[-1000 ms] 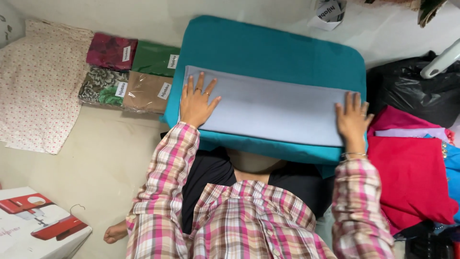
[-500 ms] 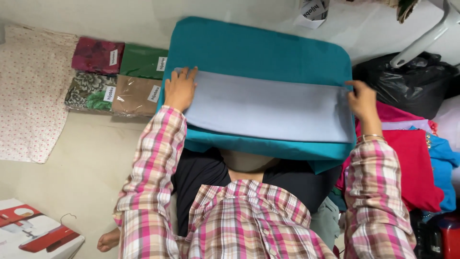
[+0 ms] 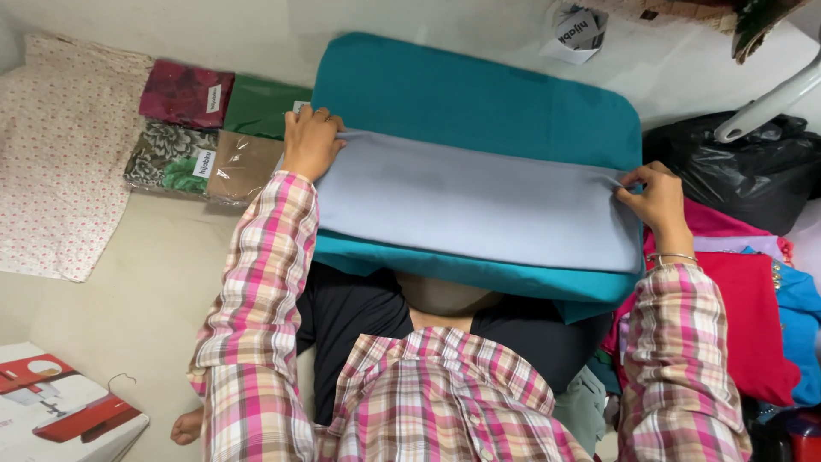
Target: Using a lint roller to clean a piece of grey fabric and then folding it neatly.
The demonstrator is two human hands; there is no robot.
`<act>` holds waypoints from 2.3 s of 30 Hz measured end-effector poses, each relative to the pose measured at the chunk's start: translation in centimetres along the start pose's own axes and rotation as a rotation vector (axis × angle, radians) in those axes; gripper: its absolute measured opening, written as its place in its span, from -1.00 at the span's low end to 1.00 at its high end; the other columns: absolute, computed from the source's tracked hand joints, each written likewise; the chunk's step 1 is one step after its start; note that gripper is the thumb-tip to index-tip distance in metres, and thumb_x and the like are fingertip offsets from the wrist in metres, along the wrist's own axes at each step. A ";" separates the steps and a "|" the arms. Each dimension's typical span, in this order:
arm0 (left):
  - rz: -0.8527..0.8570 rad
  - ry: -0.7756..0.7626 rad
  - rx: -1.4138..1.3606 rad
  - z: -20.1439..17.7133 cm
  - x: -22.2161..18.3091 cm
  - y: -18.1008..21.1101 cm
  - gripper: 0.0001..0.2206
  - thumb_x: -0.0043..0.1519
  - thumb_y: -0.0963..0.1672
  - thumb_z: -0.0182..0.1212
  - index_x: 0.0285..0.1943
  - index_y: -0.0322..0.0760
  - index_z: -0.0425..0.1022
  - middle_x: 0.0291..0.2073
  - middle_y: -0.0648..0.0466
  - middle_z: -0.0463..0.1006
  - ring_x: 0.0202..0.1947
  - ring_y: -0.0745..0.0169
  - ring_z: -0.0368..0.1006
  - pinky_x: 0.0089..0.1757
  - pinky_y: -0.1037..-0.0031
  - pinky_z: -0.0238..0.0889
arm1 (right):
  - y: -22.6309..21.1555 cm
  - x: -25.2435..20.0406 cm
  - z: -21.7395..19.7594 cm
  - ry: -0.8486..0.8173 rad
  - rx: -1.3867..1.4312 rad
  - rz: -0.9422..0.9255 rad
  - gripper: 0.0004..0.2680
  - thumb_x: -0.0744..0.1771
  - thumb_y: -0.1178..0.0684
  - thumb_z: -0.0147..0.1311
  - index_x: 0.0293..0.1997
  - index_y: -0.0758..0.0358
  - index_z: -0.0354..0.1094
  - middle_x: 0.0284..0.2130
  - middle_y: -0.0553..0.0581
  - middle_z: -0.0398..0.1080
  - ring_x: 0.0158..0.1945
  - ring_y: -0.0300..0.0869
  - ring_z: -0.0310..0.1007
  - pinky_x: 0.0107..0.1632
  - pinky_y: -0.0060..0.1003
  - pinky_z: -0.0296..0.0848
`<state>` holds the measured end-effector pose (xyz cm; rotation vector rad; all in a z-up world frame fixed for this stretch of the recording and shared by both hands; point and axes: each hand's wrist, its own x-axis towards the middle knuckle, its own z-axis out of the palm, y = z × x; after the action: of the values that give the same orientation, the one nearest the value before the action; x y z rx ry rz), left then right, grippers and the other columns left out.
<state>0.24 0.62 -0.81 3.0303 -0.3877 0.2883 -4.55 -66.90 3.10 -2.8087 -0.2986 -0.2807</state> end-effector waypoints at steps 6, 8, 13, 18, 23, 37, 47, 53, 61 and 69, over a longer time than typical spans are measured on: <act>-0.177 0.019 -0.607 -2.8 -1.1 -1.0 -0.80 0.26 0.02 0.33 -0.11 -0.09 0.59 -0.38 0.11 0.58 -0.31 0.08 0.47 -0.15 0.25 0.21 | 0.1 0.3 -1.3 -0.041 0.322 0.371 -0.89 0.36 0.00 0.31 -0.11 0.10 0.53 -0.50 -0.07 0.30 -0.41 -0.34 0.16 -0.30 -0.37 0.16; -0.241 0.034 -0.727 -3.1 -1.3 -1.1 -0.83 0.26 -0.01 0.32 -0.15 -0.10 0.57 -0.45 0.15 0.46 -0.38 0.19 0.36 -0.23 0.35 0.14 | 1.6 1.2 0.1 0.025 0.465 0.392 -0.89 0.38 0.04 0.29 -0.08 0.13 0.46 -0.48 -0.06 0.31 -0.44 -0.35 0.18 -0.35 -0.40 0.17; -0.431 0.048 -0.824 -0.3 -1.4 -0.7 -0.83 0.33 -0.05 0.25 -0.04 -0.19 0.54 -0.62 0.22 0.36 -0.50 0.31 0.32 -0.31 0.42 0.19 | 3.5 1.0 4.5 0.150 0.311 0.384 -0.88 0.39 -0.02 0.29 -0.04 0.08 0.48 -0.44 -0.07 0.35 -0.38 -0.31 0.26 -0.28 -0.31 0.26; -0.573 -0.032 -0.732 -1.7 -4.5 0.8 -0.55 0.32 0.04 0.18 0.25 -0.28 0.26 -0.45 0.02 0.53 -0.15 -0.15 0.50 -0.21 0.06 0.30 | 0.4 -3.1 2.6 0.130 0.144 0.383 -0.69 0.42 -0.07 0.15 0.29 0.17 0.33 -0.35 0.27 0.48 -0.22 0.14 0.49 -0.09 0.00 0.36; -0.622 -0.100 -0.571 -5.5 -9.4 5.7 -0.59 0.38 -0.07 0.11 0.34 -0.27 0.11 -0.18 -0.30 0.60 -0.16 -0.49 0.51 -0.22 -0.14 0.31 | -2.8 -8.0 3.1 0.211 -0.024 0.308 -0.68 0.44 -0.01 0.08 0.37 0.22 0.26 -0.40 0.28 0.43 -0.30 0.34 0.43 -0.18 0.18 0.31; -0.012 -0.033 -0.206 -0.3 -5.5 17.2 -0.47 0.42 0.12 -0.16 0.58 0.05 0.12 0.54 0.07 0.10 0.51 -0.14 -0.02 0.32 -0.23 -0.27 | -28.8 -2.9 10.6 -0.107 -0.041 -0.371 -0.53 0.41 -0.38 -0.18 0.50 -0.13 0.09 0.47 0.11 0.07 0.49 0.10 0.05 0.41 0.32 -0.04; -0.191 0.040 -0.172 -0.9 -7.6 8.3 -0.43 0.42 0.19 -0.21 0.59 0.09 0.13 0.55 -0.02 0.05 0.52 -0.21 -0.05 0.33 -0.16 -0.19 | 1.5 -1.8 4.0 -0.066 -0.223 0.499 -0.42 0.47 -0.43 -0.35 0.60 0.19 -0.06 0.50 0.41 -0.13 0.49 0.44 -0.17 0.29 0.67 -0.17; -0.193 0.062 -0.161 -0.7 -7.4 8.6 -0.42 0.42 0.18 -0.21 0.58 0.04 0.16 0.54 -0.07 0.07 0.51 -0.21 -0.05 0.30 -0.21 -0.19 | -7.5 -3.5 3.0 0.374 -0.024 -0.026 -0.66 0.49 0.06 0.02 0.40 0.52 0.25 0.20 0.63 0.30 0.25 0.44 0.26 0.26 0.24 0.21; -0.193 0.050 -0.179 -0.4 -7.8 8.2 -0.43 0.42 0.19 -0.22 0.59 0.11 0.11 0.56 -0.05 0.04 0.53 -0.17 -0.07 0.31 -0.22 -0.22 | -11.8 -3.7 5.2 -0.068 -0.099 -0.023 -0.47 0.43 -0.38 -0.26 0.50 0.16 0.17 0.40 0.37 0.20 0.46 0.30 0.09 0.31 0.46 0.00; -0.210 -0.014 -0.136 -2.4 -7.1 8.8 -0.41 0.41 0.16 -0.27 0.60 0.03 0.04 0.56 -0.07 -0.08 0.53 -0.11 -0.17 0.31 -0.12 -0.20 | 6.5 0.3 -4.0 0.809 0.559 0.405 -0.56 0.57 -0.37 0.05 0.58 -0.33 -0.18 0.11 0.13 0.59 -0.15 -0.32 0.65 -0.09 -0.50 0.71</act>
<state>-9.21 -5.86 0.56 2.9080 -0.0842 0.2171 -3.42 -74.21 5.10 -1.9416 0.3249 -1.0010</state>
